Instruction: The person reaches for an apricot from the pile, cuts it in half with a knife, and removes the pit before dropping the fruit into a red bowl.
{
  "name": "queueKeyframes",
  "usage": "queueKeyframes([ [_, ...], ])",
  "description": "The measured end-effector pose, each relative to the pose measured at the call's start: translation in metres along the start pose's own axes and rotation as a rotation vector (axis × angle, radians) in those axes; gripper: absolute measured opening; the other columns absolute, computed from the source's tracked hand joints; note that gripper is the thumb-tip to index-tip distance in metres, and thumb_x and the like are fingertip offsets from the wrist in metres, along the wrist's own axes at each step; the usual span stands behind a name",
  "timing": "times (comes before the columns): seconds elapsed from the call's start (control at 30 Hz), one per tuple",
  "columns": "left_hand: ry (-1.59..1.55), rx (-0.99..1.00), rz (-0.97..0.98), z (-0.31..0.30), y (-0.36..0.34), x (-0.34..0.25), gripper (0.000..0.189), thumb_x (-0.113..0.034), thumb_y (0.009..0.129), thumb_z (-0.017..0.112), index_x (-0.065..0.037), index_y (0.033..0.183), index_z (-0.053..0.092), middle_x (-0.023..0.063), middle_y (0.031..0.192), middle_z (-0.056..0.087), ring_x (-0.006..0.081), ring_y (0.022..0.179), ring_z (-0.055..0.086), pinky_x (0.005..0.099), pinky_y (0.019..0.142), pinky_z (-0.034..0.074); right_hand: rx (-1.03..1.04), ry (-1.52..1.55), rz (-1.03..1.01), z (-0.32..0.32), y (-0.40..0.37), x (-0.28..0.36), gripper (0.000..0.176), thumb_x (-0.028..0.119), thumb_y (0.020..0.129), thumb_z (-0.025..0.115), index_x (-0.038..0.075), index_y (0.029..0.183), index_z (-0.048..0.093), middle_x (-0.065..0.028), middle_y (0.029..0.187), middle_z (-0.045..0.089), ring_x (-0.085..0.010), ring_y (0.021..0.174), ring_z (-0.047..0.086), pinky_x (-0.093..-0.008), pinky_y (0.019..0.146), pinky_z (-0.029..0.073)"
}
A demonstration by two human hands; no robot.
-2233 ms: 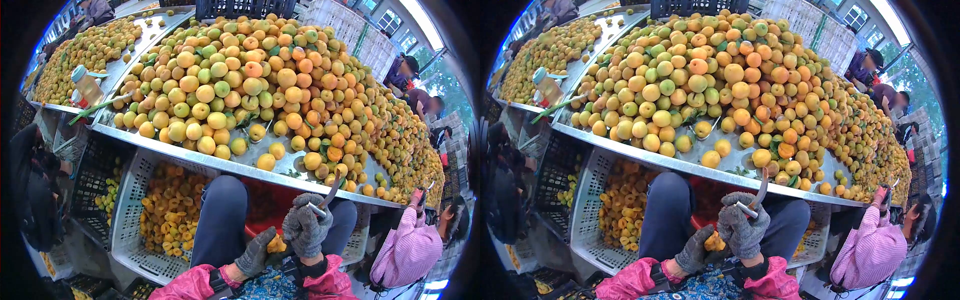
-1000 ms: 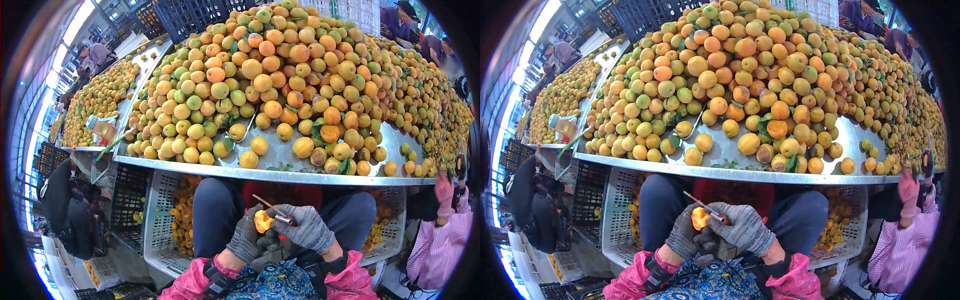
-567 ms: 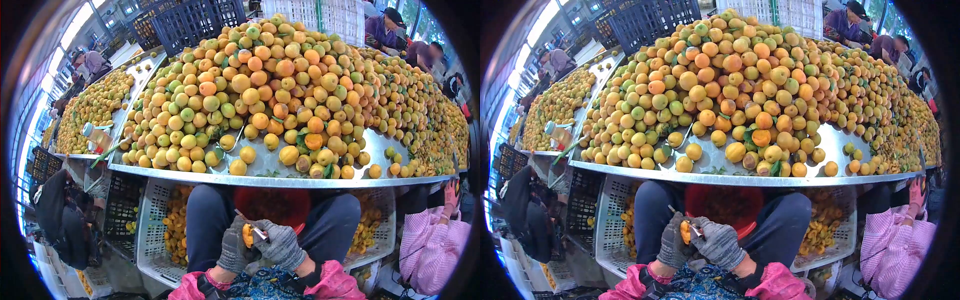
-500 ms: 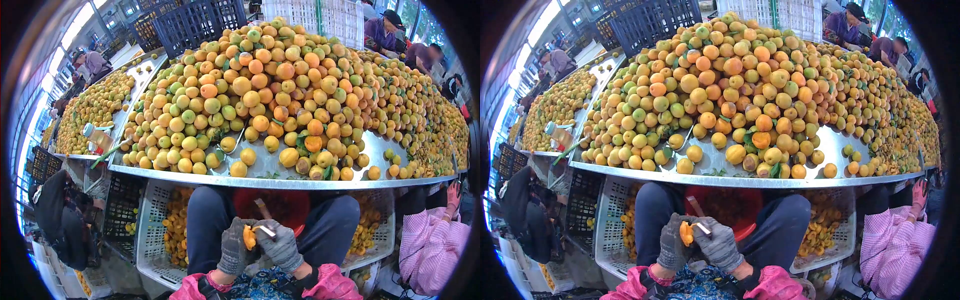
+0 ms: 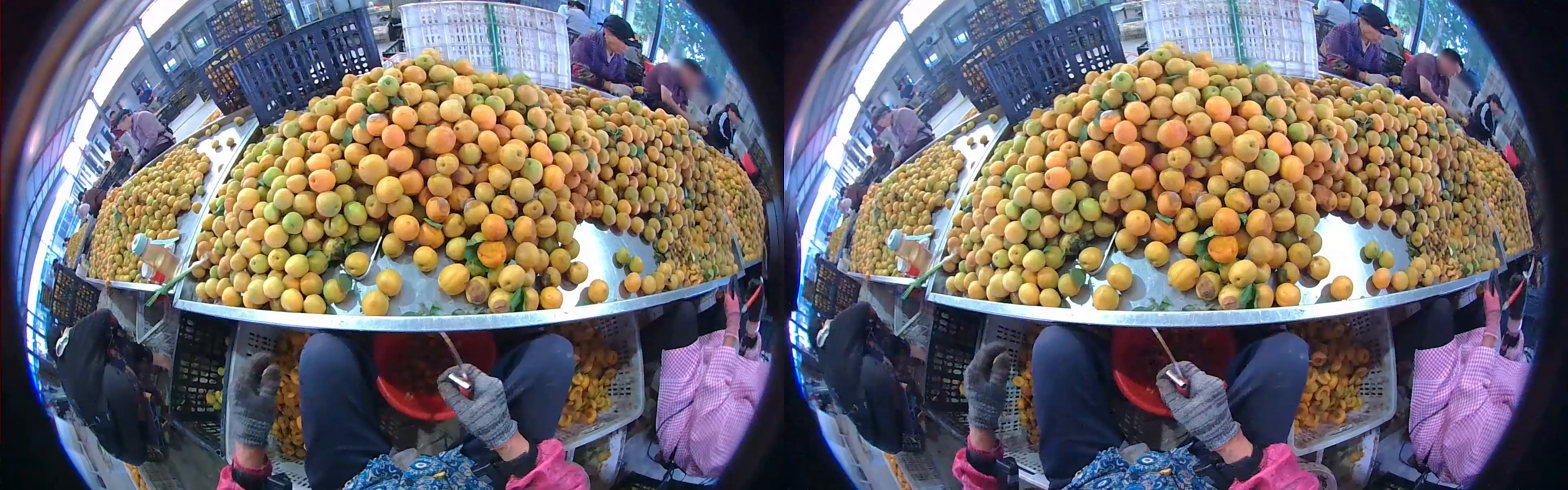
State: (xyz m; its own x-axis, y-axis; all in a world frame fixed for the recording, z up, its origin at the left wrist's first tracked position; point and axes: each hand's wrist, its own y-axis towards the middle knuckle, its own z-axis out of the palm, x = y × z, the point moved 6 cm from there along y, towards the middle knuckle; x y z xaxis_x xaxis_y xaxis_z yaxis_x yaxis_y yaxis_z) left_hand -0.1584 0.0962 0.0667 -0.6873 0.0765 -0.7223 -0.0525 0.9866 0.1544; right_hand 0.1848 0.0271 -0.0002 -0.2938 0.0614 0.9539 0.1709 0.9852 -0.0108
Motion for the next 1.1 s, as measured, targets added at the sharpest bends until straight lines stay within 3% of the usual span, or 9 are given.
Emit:
queueKeyframes([
  [0.1,0.005,0.046,0.224,0.057,0.035,-0.076,0.020,-0.011,0.082,0.067,-0.002,0.099,0.064,0.0140,0.089,0.064,0.0271,0.081,0.064,0.0340,0.074,0.051,-0.156,0.199,-0.009,-0.016,0.001,0.005,0.015,0.008,0.085,0.067,0.003,0.098,0.065,-0.0062,0.076,0.067,-0.0125,0.064,0.064,-0.0281,0.058,0.051],
  [0.17,0.022,0.047,0.395,0.119,0.059,-0.112,0.023,-0.015,0.077,0.073,-0.003,0.095,0.064,0.0142,0.081,0.064,0.0295,0.074,0.065,0.0369,0.065,0.052,-0.237,0.516,0.281,-0.022,-0.002,-0.012,0.012,0.008,0.086,0.066,0.005,0.097,0.066,-0.0023,0.074,0.065,-0.0068,0.056,0.058,-0.0235,0.048,0.048],
  [0.27,0.112,0.183,0.583,0.221,0.088,-0.159,0.026,-0.029,0.079,0.072,-0.006,0.086,0.066,0.0148,0.080,0.063,0.0311,0.072,0.063,0.0406,0.063,0.049,-0.293,0.601,0.345,-0.033,-0.002,-0.013,0.012,0.008,0.086,0.066,0.005,0.098,0.066,-0.0009,0.072,0.064,-0.0048,0.051,0.054,-0.0209,0.042,0.043],
  [0.37,0.478,0.305,0.474,0.288,0.100,-0.195,0.060,-0.062,0.074,0.065,-0.003,0.083,0.066,0.0160,0.077,0.064,0.0320,0.072,0.064,0.0447,0.064,0.050,-0.341,0.673,0.342,-0.041,-0.001,-0.019,0.013,0.007,0.086,0.066,0.004,0.098,0.065,-0.0013,0.071,0.063,-0.0056,0.053,0.054,-0.0207,0.043,0.042],
  [0.5,0.531,0.373,0.443,0.330,0.115,-0.206,0.067,-0.068,0.071,0.063,-0.003,0.086,0.067,0.0157,0.073,0.064,0.0328,0.067,0.064,0.0463,0.062,0.051,-0.349,0.764,0.427,-0.052,-0.004,-0.018,0.013,0.006,0.086,0.065,0.002,0.099,0.065,-0.0021,0.072,0.062,-0.0060,0.054,0.054,-0.0203,0.044,0.042],
  [0.67,0.522,0.354,0.447,0.339,0.117,-0.202,0.064,-0.063,0.069,0.067,-0.003,0.090,0.068,0.0154,0.076,0.064,0.0333,0.070,0.064,0.0455,0.064,0.051,-0.341,0.860,0.434,-0.053,-0.004,-0.019,0.014,0.005,0.086,0.065,0.002,0.099,0.064,-0.0024,0.071,0.061,-0.0061,0.051,0.052,-0.0203,0.043,0.041],
  [0.83,0.189,0.145,0.663,0.286,0.094,-0.207,0.051,-0.038,0.070,0.076,-0.004,0.105,0.062,0.0153,0.092,0.063,0.0324,0.080,0.064,0.0457,0.069,0.050,-0.374,0.884,0.411,-0.065,-0.005,-0.013,0.020,0.006,0.086,0.064,0.001,0.106,0.062,-0.0029,0.070,0.060,-0.0066,0.048,0.052,-0.0203,0.040,0.041],
  [1.03,-0.037,0.419,0.645,0.207,0.027,-0.204,0.059,-0.024,0.071,0.077,-0.004,0.120,0.051,0.0166,0.101,0.063,0.0335,0.089,0.065,0.0401,0.075,0.053,-0.446,0.825,0.308,-0.069,0.003,-0.008,0.032,0.006,0.086,0.063,0.001,0.118,0.057,-0.0024,0.071,0.060,-0.0063,0.046,0.052,-0.0208,0.038,0.041],
  [1.1,-0.089,0.610,0.607,0.201,0.001,-0.199,0.064,-0.023,0.072,0.078,-0.002,0.125,0.048,0.0191,0.106,0.063,0.0334,0.095,0.066,0.0384,0.081,0.053,-0.330,0.774,0.294,-0.065,0.003,0.002,0.032,0.006,0.087,0.063,0.000,0.118,0.057,-0.0013,0.073,0.061,-0.0053,0.047,0.052,-0.0203,0.041,0.043],
])
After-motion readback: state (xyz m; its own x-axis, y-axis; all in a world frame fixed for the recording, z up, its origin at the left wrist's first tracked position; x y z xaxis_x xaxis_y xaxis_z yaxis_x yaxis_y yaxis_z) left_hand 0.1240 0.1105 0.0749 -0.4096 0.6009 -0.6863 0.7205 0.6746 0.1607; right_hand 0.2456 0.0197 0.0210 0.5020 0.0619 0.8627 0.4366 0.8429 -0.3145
